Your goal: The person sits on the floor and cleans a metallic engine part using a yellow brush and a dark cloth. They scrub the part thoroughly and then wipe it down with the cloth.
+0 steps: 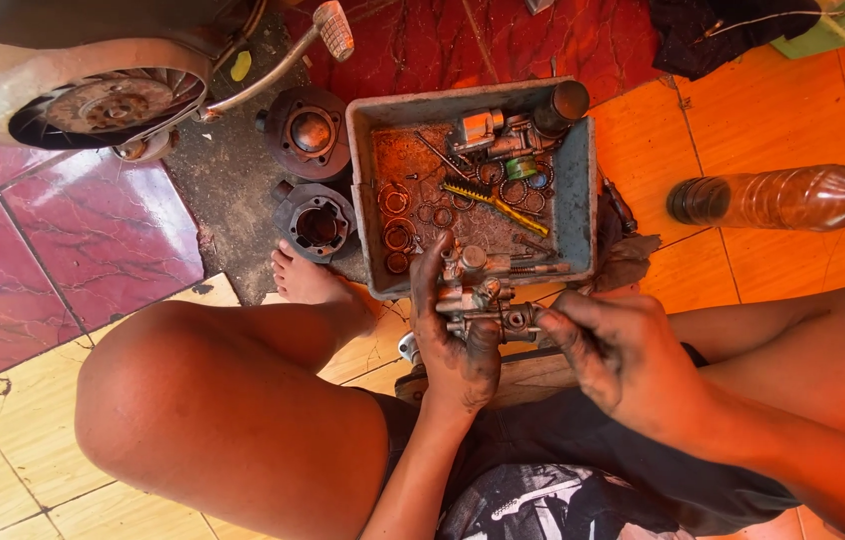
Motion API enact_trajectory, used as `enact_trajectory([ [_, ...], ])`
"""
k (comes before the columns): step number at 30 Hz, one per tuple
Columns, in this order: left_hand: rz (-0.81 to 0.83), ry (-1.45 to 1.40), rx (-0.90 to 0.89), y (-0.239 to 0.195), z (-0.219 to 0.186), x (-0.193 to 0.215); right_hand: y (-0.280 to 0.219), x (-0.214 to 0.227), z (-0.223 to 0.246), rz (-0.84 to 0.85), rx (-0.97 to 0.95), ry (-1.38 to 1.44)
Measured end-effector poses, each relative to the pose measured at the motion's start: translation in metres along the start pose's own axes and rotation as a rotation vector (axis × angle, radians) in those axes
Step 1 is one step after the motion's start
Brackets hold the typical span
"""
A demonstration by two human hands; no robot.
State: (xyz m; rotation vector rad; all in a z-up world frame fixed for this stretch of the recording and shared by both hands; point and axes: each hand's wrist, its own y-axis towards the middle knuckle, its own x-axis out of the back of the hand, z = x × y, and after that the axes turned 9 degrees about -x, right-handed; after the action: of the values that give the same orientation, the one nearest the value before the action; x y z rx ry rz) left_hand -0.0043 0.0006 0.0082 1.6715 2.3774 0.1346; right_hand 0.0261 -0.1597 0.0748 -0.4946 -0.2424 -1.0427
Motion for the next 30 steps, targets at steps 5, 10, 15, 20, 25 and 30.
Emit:
enact_trajectory([
  [5,0.016,0.164,-0.099,0.0,0.007,0.004,-0.007,0.002,-0.016,0.035,-0.02,-0.084],
  [10,0.083,-0.091,0.084,0.003,0.016,0.0,-0.001,-0.009,-0.006,-0.27,0.611,-0.483],
  [15,0.078,-0.104,0.2,0.001,0.025,-0.011,0.003,-0.003,0.022,-0.219,0.41,-0.276],
  [20,0.049,-0.596,0.361,-0.007,0.036,-0.021,0.0,0.013,0.021,-0.14,0.386,-0.409],
  [25,0.043,-0.781,0.563,-0.01,0.058,-0.021,0.004,0.037,0.025,-0.048,0.355,-0.527],
  [30,-0.269,-1.078,0.773,0.004,0.079,-0.008,0.04,0.081,-0.012,-0.284,0.229,-0.329],
])
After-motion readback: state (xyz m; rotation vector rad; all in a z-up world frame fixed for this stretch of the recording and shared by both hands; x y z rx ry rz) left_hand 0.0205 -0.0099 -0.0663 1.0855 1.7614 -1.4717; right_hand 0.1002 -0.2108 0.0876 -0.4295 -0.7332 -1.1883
